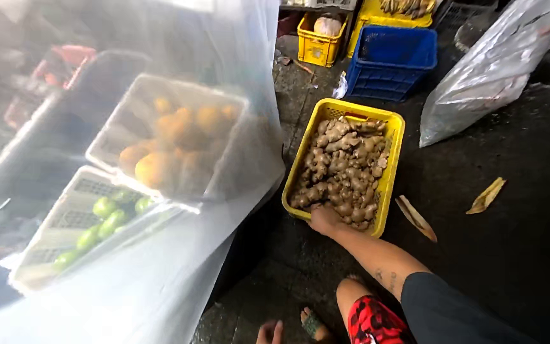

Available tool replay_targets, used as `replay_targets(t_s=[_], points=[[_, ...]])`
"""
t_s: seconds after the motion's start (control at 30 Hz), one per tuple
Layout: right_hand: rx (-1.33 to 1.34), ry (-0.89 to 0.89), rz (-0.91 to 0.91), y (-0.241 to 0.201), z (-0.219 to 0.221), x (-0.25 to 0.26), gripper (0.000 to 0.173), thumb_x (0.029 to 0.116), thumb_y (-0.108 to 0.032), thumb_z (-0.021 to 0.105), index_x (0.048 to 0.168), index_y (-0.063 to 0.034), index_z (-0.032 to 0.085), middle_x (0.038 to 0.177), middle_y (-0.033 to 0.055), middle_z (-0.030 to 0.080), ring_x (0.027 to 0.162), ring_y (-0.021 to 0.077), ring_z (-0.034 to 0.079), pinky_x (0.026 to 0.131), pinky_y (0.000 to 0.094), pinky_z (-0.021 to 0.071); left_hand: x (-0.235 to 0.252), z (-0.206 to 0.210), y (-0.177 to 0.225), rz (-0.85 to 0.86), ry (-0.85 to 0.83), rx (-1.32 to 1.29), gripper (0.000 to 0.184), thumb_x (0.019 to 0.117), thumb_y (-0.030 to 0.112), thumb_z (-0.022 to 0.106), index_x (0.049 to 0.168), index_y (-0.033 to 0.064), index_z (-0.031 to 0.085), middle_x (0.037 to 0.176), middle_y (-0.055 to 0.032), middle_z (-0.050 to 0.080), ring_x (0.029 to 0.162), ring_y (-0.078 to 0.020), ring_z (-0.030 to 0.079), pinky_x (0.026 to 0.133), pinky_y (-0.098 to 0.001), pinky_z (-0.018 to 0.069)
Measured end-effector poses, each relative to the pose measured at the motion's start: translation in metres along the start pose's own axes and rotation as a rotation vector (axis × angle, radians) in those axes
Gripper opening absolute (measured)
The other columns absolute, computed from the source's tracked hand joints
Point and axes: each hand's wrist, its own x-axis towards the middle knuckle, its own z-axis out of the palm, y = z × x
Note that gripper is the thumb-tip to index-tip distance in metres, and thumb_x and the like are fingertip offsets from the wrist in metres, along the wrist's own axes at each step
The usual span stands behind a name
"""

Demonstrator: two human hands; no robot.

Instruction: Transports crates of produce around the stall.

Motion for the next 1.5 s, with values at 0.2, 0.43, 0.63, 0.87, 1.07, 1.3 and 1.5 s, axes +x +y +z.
replay_targets(t_s=[0.2,0.43,0.63,0.87,1.07,1.3,1.5], points=[[0.133,-0.147,-0.005,0.011,-0.020,0.005,0.049,0.0994,-0.040,0.058,0.126,0.0010,0.065,0.125,0.0298,0.065,0.114,0.0499,0.065,0.091,0.0696,0.0526,0.157,0.101,0.258,0.062,0.011,-0.230,0.085,0.0962,0.042,0.072,0.157,0.0000,0.029,0.147,-0.0296,0.050,0.128,-0.0415,0.058,0.103,-0.0569,0.0520],[0.243,-0.458,0.017,0.027,-0.056,0.036,0.046,0.1016,-0.033,0.057,0.132,0.0012,0.059,0.123,0.0282,0.067,0.116,0.0496,0.065,0.095,0.0687,0.0514,0.214,0.153,0.339,-0.096,0.359,0.262,0.063,0.1020,0.055,0.056,0.131,-0.0005,0.064,0.120,-0.0270,0.069,0.115,-0.0435,0.066,0.100,-0.0619,0.0504],[0.148,-0.483,-0.034,0.074,-0.092,0.076,0.037,0.1041,-0.022,0.051,0.133,0.0000,0.058,0.117,0.0269,0.070,0.113,0.0477,0.067,0.095,0.0652,0.0520,0.225,0.200,0.372,-0.153,0.421,0.191,0.058,0.1048,0.049,0.054,0.133,-0.0013,0.060,0.114,-0.0274,0.070,0.109,-0.0431,0.068,0.095,-0.0610,0.0527],[0.053,-0.348,-0.052,0.099,-0.171,0.145,0.038,0.0976,-0.029,0.059,0.123,-0.0006,0.062,0.112,0.0241,0.071,0.108,0.0450,0.069,0.091,0.0644,0.0537,0.262,0.226,0.484,-0.101,0.374,0.220,0.057,0.1057,0.051,0.051,0.137,0.0029,0.058,0.115,-0.0235,0.072,0.108,-0.0399,0.070,0.093,-0.0595,0.0550],[0.054,-0.314,-0.063,0.093,-0.187,0.165,0.048,0.0964,-0.040,0.062,0.123,-0.0009,0.062,0.113,0.0228,0.071,0.109,0.0428,0.069,0.092,0.0622,0.0535,0.281,0.228,0.510,-0.102,0.419,0.263,0.056,0.1046,0.053,0.052,0.138,0.0078,0.058,0.111,-0.0211,0.073,0.104,-0.0394,0.072,0.090,-0.0598,0.0557],[0.206,-0.143,-0.237,0.126,-0.180,0.148,0.065,0.0968,-0.064,0.057,0.127,-0.0060,0.065,0.126,0.0171,0.068,0.123,0.0360,0.062,0.110,0.0568,0.0437,0.279,0.226,0.509,-0.056,0.397,0.301,0.057,0.1054,0.052,0.051,0.138,0.0060,0.057,0.113,-0.0221,0.073,0.106,-0.0392,0.071,0.091,-0.0592,0.0554],[0.589,0.565,0.466,0.242,-0.247,0.137,0.068,0.0972,-0.047,0.063,0.150,-0.0054,0.050,0.159,0.0206,0.041,0.146,0.0408,0.040,0.120,0.0567,0.0331,0.278,0.226,0.513,-0.094,0.410,0.350,0.062,0.1059,0.052,0.050,0.142,0.0023,0.052,0.118,-0.0253,0.071,0.110,-0.0414,0.070,0.093,-0.0597,0.0548]])
